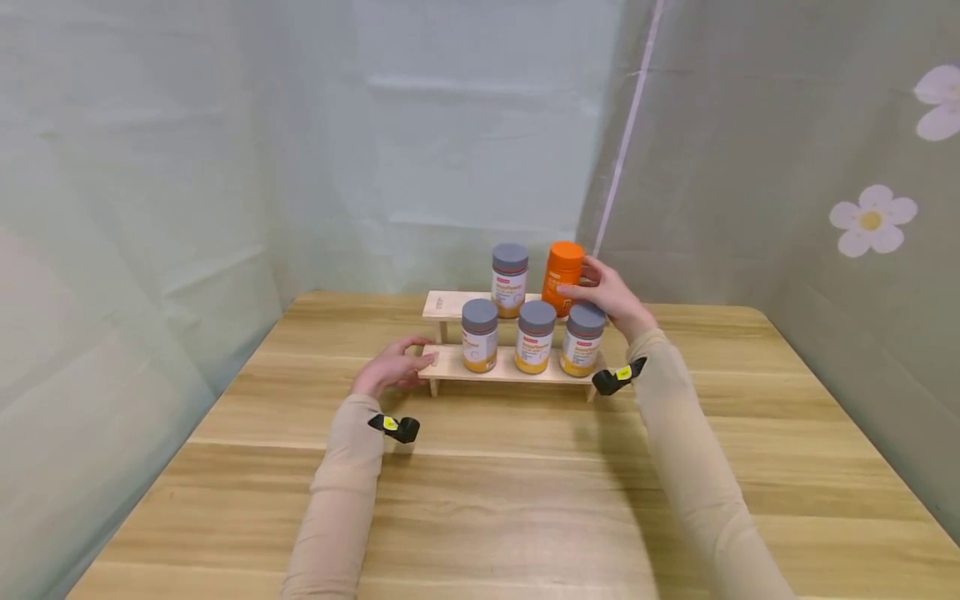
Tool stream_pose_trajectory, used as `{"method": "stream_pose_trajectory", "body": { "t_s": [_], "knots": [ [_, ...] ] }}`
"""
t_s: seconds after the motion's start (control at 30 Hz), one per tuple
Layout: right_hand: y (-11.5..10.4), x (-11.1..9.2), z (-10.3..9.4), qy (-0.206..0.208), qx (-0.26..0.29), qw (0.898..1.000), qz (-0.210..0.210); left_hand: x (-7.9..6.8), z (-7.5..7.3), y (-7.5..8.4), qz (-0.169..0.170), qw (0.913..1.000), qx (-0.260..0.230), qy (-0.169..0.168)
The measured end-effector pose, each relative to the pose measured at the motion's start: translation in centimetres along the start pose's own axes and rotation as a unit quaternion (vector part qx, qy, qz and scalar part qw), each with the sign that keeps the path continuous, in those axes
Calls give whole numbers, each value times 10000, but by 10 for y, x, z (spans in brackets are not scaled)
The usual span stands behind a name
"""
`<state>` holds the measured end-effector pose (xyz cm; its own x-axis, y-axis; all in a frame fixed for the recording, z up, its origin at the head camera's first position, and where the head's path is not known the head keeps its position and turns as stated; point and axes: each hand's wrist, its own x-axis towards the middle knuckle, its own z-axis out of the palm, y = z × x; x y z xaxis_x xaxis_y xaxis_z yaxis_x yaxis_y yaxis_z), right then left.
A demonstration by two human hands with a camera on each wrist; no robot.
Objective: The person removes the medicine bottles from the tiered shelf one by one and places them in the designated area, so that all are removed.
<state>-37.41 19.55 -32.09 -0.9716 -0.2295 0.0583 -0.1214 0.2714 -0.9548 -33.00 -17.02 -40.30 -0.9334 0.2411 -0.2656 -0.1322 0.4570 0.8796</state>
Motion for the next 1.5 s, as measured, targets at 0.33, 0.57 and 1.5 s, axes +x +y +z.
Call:
{"method": "stream_pose_trajectory", "body": {
  "t_s": [0.33,0.57,1.5],
  "knots": [
    [3,-5,-12,366,543,9978,-132,5,0,0,-50,9998,-180,-41],
    [6,-12,-19,782,629,9946,-254,6,2,0,-31,9999,-108,-79],
    [40,-59,-49,2011,867,9678,-1242,7,7,3,-49,9993,-340,-131]
  ]
}}
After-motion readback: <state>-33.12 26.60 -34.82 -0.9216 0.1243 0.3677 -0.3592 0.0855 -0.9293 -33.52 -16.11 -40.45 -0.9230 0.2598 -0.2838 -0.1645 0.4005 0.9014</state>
